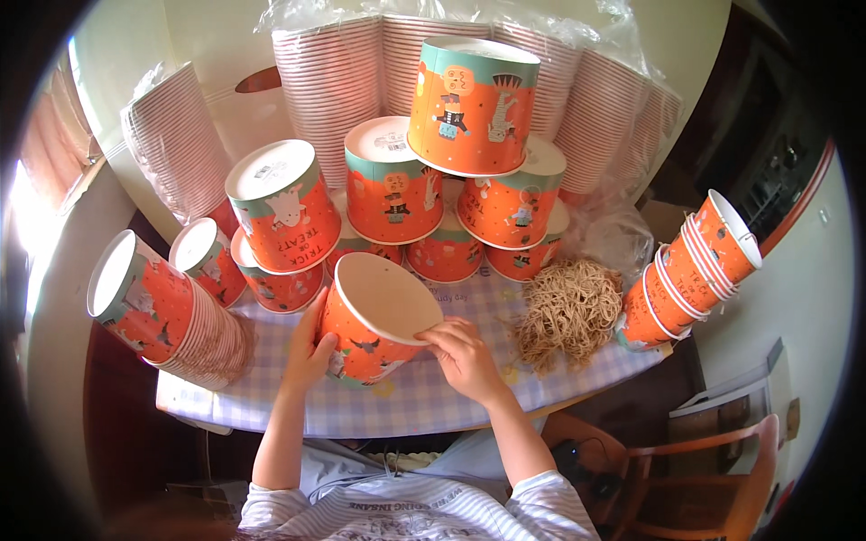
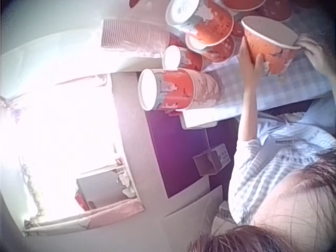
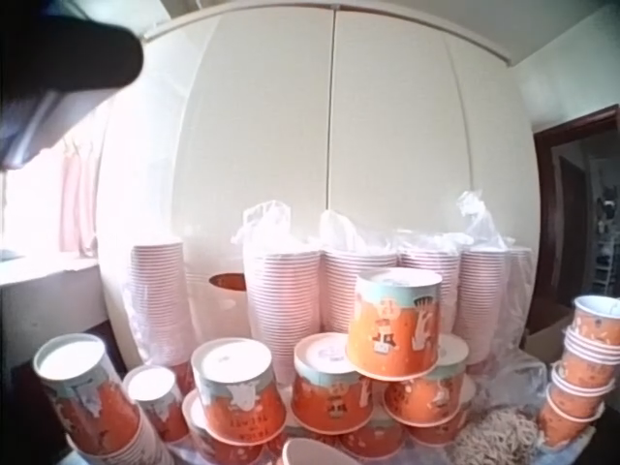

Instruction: Assembling paper buckets by threading and tying cords through pre-made holes to create handles.

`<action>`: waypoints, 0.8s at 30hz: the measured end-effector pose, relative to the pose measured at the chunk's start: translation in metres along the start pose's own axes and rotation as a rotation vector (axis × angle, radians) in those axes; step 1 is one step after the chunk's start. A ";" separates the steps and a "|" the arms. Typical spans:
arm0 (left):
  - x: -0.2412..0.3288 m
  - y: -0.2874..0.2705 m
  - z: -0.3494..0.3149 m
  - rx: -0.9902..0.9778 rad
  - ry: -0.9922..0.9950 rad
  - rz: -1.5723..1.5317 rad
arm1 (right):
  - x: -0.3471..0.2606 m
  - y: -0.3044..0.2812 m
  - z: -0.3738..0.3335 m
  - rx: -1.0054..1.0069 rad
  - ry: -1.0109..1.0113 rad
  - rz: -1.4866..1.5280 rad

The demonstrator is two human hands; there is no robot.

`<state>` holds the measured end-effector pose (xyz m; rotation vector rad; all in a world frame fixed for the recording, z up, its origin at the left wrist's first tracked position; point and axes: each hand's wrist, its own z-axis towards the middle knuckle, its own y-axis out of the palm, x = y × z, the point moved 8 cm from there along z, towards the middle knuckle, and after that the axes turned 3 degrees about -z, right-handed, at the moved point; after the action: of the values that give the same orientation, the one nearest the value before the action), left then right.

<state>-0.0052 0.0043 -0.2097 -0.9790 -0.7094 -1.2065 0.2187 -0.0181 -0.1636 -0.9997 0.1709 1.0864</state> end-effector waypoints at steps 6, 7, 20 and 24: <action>-0.025 0.009 -0.038 -0.061 -0.104 0.132 | -0.052 -0.002 -0.004 -0.029 -0.165 -0.098; -0.033 0.012 -0.046 -0.057 -0.143 0.051 | -0.054 -0.002 -0.007 -0.030 -0.166 -0.101; 0.096 0.037 -0.062 -0.155 0.385 0.639 | -0.054 0.010 -0.027 -0.099 -0.152 -0.082; 0.096 0.049 -0.058 -0.201 0.422 0.613 | -0.053 0.003 -0.023 -0.079 -0.128 -0.083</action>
<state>0.0627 -0.0862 -0.1625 -0.9665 0.0567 -0.8966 0.1979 -0.0697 -0.1485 -0.9953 -0.0168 1.0841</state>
